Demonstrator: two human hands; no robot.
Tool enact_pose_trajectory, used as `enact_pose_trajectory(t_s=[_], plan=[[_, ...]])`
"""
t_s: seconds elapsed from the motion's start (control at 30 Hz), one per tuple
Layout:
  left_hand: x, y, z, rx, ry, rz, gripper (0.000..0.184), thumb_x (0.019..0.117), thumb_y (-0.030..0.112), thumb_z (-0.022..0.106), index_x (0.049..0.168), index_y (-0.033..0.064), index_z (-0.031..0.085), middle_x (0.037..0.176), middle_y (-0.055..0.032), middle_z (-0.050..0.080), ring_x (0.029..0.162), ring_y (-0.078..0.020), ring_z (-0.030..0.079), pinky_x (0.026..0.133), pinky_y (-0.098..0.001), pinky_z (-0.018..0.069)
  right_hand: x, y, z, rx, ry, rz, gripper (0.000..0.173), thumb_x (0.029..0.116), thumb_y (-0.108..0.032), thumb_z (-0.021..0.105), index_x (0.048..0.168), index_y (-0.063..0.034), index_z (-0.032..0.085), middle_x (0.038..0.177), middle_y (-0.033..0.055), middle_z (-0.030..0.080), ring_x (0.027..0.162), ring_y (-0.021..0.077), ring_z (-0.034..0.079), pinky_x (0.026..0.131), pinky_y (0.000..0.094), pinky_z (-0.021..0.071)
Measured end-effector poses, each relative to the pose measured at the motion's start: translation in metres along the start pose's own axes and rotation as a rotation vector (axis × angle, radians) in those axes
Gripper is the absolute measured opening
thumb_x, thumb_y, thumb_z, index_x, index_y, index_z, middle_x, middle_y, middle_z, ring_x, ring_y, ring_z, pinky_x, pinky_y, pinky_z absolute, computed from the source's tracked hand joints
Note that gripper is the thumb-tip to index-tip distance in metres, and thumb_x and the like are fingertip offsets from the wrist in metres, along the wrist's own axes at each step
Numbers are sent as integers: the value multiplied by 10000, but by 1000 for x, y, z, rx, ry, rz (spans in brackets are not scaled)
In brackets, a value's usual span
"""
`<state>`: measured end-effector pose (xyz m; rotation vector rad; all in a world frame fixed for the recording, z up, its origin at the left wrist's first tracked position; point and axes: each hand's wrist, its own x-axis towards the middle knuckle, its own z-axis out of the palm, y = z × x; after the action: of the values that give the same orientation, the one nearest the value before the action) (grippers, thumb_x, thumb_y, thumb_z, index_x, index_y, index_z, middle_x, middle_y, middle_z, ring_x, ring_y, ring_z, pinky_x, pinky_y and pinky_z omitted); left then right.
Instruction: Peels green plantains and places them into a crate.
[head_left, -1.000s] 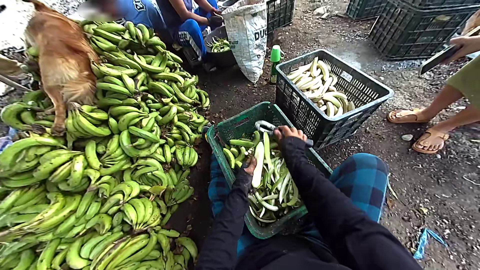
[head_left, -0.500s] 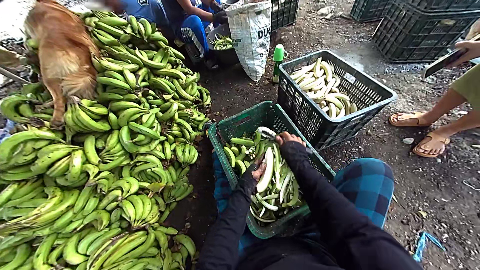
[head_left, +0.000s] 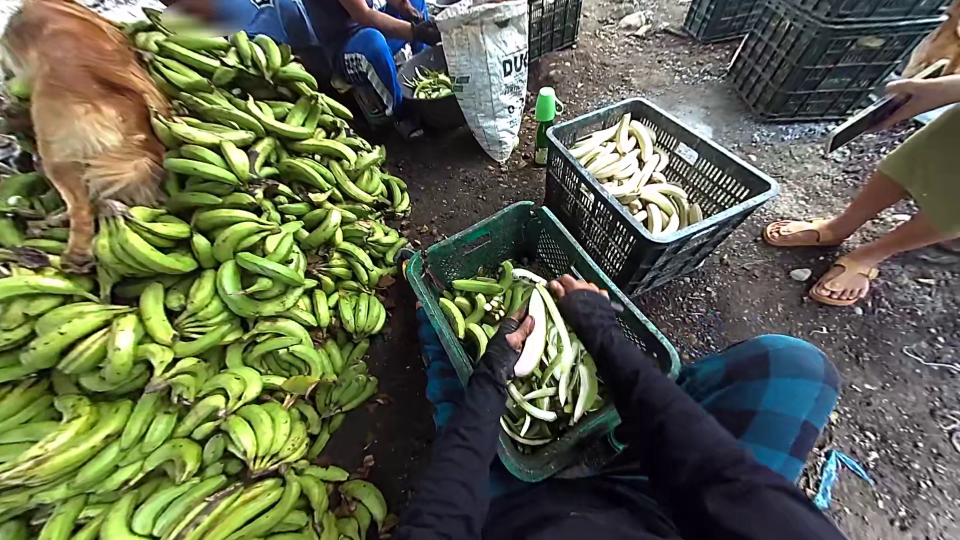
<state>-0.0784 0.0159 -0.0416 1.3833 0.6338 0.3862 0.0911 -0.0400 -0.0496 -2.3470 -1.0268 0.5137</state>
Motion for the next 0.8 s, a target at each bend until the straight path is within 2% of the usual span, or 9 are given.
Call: enact_pose_trajectory(t_s=[0.1,0.23,0.33,0.4,0.47,0.53,0.57,0.7,0.8], plan=[[9,-13,5,-74,339,-27,379,1121,174,326,1343,-67,516,1092,-157,641,930,-127,630,858,-306,539,1,-6,-3,14,20,8,468,1091,-447,436,1355,-125,647,1297,243,666,1279,462,572,1080,693,366],[42,-32,-2,-173,752,-271,573,1131,399,265,1425,-51,466,1364,-295,540,1215,-372,566,1026,-544,468,-82,-17,33,37,1,57,497,1062,-401,497,1440,-91,588,1383,296,589,1329,507,510,1103,664,355],[41,-31,0,-279,653,-280,524,1127,375,316,1438,-24,451,1336,-267,547,1162,-337,570,981,-523,484,-97,-18,38,65,26,80,443,1064,-330,520,1408,-70,615,1368,311,586,1328,513,501,1110,655,342],[15,2,10,-187,450,-225,394,1131,265,316,1337,-13,504,1090,-148,607,904,-173,604,809,-349,534,-72,-22,22,38,6,52,448,1081,-355,483,1401,-76,623,1367,300,600,1338,502,505,1126,659,327],[0,10,6,-129,181,-82,341,1118,153,335,1333,-39,516,1028,-82,634,858,-75,615,819,-264,537,-32,-18,2,-10,-102,74,501,1108,-425,385,1430,-102,594,1377,273,611,1350,472,514,1133,668,323],[-1,-10,-6,-181,-18,38,386,1085,100,338,1414,-48,474,1043,-61,696,878,-74,672,840,-276,573,4,2,7,-12,-34,35,539,1104,-481,350,1301,-92,667,1226,256,694,1228,462,612,1064,713,376],[0,-18,-10,-283,-32,40,388,1086,90,307,1421,-43,451,1019,-70,716,856,-105,695,814,-293,591,17,14,22,19,109,-35,525,1089,-478,389,1193,-82,717,1105,251,731,1123,472,659,1006,735,400],[8,-22,-9,-726,277,-185,459,1125,370,211,1125,64,552,803,-61,630,624,-131,618,550,-269,544,-35,0,13,47,-40,-179,458,1073,-367,498,1393,-62,613,1329,294,625,1283,518,542,1080,708,357],[27,-25,-16,-744,356,-335,489,1122,407,198,1110,50,532,747,-45,559,572,-123,556,534,-258,508,-85,15,43,100,12,-254,458,1012,-339,569,1314,-9,666,1284,317,634,1236,548,556,1034,712,383]])
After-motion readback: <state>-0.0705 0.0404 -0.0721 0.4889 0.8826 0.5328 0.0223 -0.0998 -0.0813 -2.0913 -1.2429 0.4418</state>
